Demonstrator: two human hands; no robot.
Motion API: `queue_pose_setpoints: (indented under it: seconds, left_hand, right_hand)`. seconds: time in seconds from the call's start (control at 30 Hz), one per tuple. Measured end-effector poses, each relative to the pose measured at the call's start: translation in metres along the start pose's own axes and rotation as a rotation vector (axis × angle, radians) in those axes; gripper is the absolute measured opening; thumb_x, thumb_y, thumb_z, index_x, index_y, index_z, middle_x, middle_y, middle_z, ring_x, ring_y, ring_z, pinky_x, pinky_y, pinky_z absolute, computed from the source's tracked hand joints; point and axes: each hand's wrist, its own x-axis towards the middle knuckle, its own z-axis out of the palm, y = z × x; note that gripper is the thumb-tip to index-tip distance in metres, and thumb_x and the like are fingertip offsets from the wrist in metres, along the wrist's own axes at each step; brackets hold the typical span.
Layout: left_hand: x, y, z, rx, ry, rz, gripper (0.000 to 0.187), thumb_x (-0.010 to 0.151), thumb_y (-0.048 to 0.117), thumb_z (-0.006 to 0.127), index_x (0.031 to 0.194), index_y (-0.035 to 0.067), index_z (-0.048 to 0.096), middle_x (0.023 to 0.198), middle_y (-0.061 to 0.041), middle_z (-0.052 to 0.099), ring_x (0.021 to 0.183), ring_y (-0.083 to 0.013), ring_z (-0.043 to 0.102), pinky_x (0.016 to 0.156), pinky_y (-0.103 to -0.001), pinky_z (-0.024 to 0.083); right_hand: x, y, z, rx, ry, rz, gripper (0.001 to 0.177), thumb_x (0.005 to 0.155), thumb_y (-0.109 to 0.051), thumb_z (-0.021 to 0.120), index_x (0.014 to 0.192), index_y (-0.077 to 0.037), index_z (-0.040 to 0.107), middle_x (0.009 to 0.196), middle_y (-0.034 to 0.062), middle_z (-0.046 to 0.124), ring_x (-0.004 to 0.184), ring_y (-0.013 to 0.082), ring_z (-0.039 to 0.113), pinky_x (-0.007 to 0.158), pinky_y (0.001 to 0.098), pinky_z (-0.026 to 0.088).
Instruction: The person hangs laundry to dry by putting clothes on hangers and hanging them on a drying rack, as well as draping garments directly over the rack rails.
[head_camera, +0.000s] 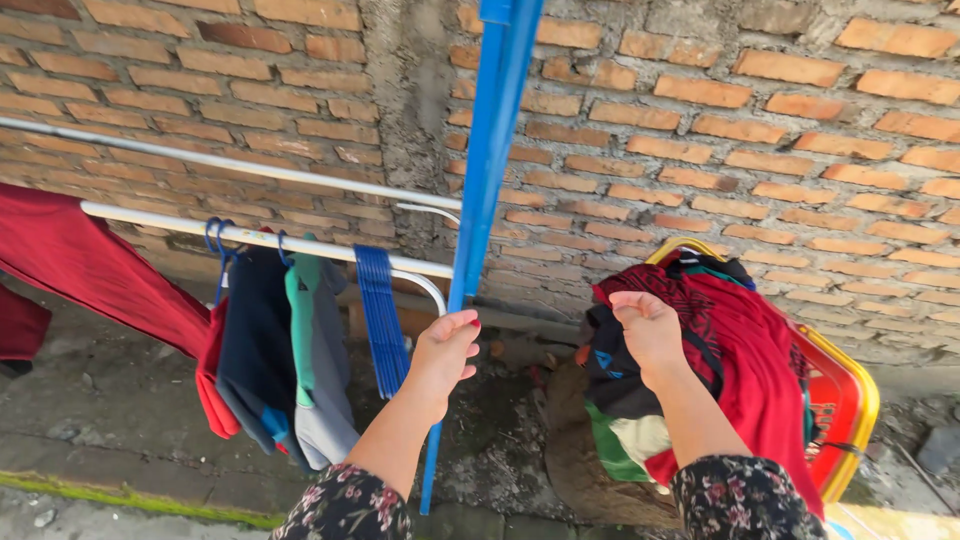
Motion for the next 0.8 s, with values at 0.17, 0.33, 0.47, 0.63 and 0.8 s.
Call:
queue_pose_setpoints:
  seconds: [0.17, 0.33, 0.47, 0.63, 0.8]
  left_hand:
    - [-0.013, 0.000, 0.073, -0.081, -0.016, -0.085, 0.041, 0.094, 0.032, 0.062, 0.133, 0.019, 0.065, 0.131, 0.000, 0.067, 0.111, -0.0175, 0.065, 0.086, -0.036, 0.054]
    - [-0.021, -0.007, 0.113, -0.074, 0.008, -0.094, 0.040, 0.093, 0.030, 0.063, 0.131, 0.019, 0.067, 0.130, 0.000, 0.068, 0.109, -0.0176, 0.064, 0.085, -0.037, 0.054]
    - [-0.025, -0.015, 0.127, -0.060, 0.032, -0.100, 0.040, 0.092, 0.029, 0.064, 0.129, 0.019, 0.069, 0.128, 0.000, 0.070, 0.107, -0.0174, 0.065, 0.084, -0.037, 0.054]
    - [-0.016, -0.024, 0.123, -0.053, 0.074, -0.104, 0.040, 0.092, 0.031, 0.064, 0.130, 0.019, 0.068, 0.128, -0.001, 0.070, 0.105, -0.0187, 0.065, 0.083, -0.038, 0.054]
    - [-0.026, 0.000, 0.126, -0.064, 0.115, -0.146, 0.042, 0.094, 0.035, 0.062, 0.134, 0.022, 0.065, 0.129, 0.000, 0.066, 0.106, -0.0202, 0.063, 0.082, -0.042, 0.055]
  right_hand:
    - [-0.003, -0.003, -0.075, -1.037, 0.235, -0.109, 0.034, 0.085, -0.026, 0.080, 0.119, -0.025, 0.080, 0.122, 0.0096, 0.066, 0.104, 0.0289, 0.061, 0.083, 0.0417, 0.051]
    - [0.032, 0.050, -0.133, -1.159, 0.178, -0.156, 0.048, 0.077, -0.020, 0.087, 0.123, -0.030, 0.079, 0.142, 0.0143, 0.056, 0.111, 0.0407, 0.057, 0.080, 0.0448, 0.052]
    - [0.037, 0.055, -0.133, -0.418, -0.010, 0.109, 0.047, 0.082, 0.002, 0.074, 0.127, -0.005, 0.069, 0.110, 0.0157, 0.075, 0.087, 0.0227, 0.071, 0.082, 0.0363, 0.055]
    - [0.039, 0.038, -0.086, 0.164, -0.172, 0.087, 0.026, 0.081, 0.010, 0.071, 0.104, -0.003, 0.069, 0.098, 0.0120, 0.069, 0.085, 0.0207, 0.066, 0.080, 0.0350, 0.052]
    - [-0.013, -0.046, -0.014, 0.575, -0.389, 0.202, 0.023, 0.074, 0.010, 0.055, 0.085, -0.010, 0.060, 0.084, 0.0020, 0.059, 0.082, 0.0200, 0.061, 0.078, 0.0367, 0.052]
